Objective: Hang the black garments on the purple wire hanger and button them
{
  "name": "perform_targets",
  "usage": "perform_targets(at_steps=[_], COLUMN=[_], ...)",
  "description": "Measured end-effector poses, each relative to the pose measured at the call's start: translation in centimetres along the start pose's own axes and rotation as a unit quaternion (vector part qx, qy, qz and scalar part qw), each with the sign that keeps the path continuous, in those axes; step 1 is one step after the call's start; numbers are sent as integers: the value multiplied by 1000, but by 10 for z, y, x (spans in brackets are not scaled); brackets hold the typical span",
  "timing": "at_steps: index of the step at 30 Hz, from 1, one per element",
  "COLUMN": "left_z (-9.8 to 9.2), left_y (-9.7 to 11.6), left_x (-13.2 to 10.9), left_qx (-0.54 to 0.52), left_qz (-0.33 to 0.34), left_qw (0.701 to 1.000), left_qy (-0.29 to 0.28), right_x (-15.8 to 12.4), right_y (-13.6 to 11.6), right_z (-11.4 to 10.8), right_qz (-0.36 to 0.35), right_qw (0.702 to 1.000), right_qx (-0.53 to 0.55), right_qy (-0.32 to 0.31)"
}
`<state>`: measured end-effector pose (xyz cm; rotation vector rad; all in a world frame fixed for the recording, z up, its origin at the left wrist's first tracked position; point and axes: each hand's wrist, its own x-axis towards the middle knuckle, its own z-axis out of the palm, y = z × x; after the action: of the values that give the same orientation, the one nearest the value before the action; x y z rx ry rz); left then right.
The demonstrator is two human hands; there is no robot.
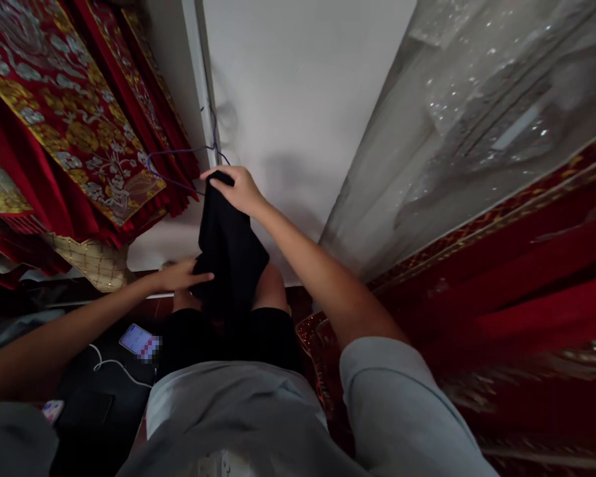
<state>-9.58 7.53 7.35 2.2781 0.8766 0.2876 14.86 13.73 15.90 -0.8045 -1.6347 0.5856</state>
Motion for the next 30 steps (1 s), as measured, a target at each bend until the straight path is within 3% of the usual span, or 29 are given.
perform_targets(at_steps=[2, 4, 6, 7, 9, 12, 14, 16, 19, 23, 26, 28, 30], left_z=[4, -4, -18, -24, -35, -45, -52, -62, -84, -116, -135, -141, -144], left_y=[7, 22, 36, 41, 44, 30, 15, 2, -9, -7, 5, 15, 21], left_x=[-11, -17, -19, -21, -23, -29, -32, -30, -19, 10, 39, 62, 85], left_qx=[55, 88, 124, 149, 199, 284, 364, 447, 499, 397, 298, 248, 196], left_qz=[10, 22, 35, 36, 24, -49, -110, -128, -103, -103, -15, 62, 99], left_qw=[996, 988, 980, 977, 972, 956, 925, 885, 857, 886, 902, 903, 910], left_qy=[64, 129, 154, 150, 119, 57, 20, 13, 78, 216, 314, 346, 351], right_x=[11, 15, 9, 4, -6, -16, -17, -17, -21, -31, -37, -40, -42], right_y=[24, 52, 75, 83, 94, 95, 90, 83, 71, 64, 62, 61, 59], right_z=[6, 18, 30, 33, 32, 11, -9, -27, -41, -46, -46, -43, -37], right_qz=[79, 216, 317, 328, 290, 218, 203, 197, 186, 172, 184, 214, 245], right_qw=[992, 960, 930, 929, 948, 969, 972, 975, 977, 978, 977, 971, 963], right_qx=[45, 96, 115, 112, 76, -24, -77, -96, -102, -99, -71, -25, 14], right_qy=[93, 148, 143, 126, 107, 112, 91, 44, 23, 61, 87, 101, 112])
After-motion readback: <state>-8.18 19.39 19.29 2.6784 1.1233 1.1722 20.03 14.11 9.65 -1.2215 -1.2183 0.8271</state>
